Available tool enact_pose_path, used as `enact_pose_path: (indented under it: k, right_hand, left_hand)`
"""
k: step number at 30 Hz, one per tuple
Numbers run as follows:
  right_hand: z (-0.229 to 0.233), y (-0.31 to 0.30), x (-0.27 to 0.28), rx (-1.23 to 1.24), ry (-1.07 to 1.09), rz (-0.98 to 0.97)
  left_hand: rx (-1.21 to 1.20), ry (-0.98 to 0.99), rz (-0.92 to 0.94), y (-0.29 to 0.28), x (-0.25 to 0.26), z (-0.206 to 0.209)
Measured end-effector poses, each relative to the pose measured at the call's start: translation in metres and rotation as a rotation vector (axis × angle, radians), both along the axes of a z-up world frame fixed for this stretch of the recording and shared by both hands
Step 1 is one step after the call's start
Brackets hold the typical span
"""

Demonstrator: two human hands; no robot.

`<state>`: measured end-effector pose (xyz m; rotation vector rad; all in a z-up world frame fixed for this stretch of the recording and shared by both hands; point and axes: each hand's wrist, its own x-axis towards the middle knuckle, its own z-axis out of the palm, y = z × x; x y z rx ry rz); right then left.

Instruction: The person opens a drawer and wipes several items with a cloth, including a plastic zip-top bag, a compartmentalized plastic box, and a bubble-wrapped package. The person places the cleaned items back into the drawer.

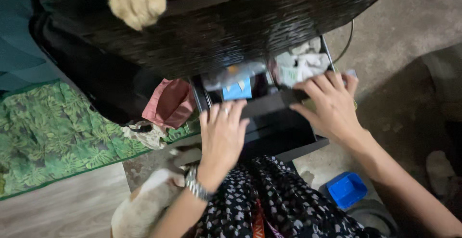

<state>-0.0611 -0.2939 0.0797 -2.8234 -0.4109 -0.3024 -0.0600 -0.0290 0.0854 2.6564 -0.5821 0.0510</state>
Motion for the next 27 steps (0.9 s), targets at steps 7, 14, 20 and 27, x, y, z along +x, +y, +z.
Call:
enact_pose_path:
  k: [7,14,20,27]
  right_hand:
    - [0.014,-0.004,-0.026,0.015,0.095,0.043]
    - [0.012,-0.021,0.029,0.041,-0.024,0.123]
    - [-0.022,-0.001,0.088,-0.138,0.111,0.042]
    - [0.017,-0.015,0.033,-0.021,-0.147,-0.056]
  left_hand:
    - [-0.086,0.055,-0.055,0.003,-0.023,0.014]
    - [-0.097,0.06,-0.063,-0.001,-0.008,0.012]
    - [-0.05,-0.044,-0.136,0.0,-0.006,0.006]
    - [-0.01,-0.321,-0.162,0.009,-0.006,-0.014]
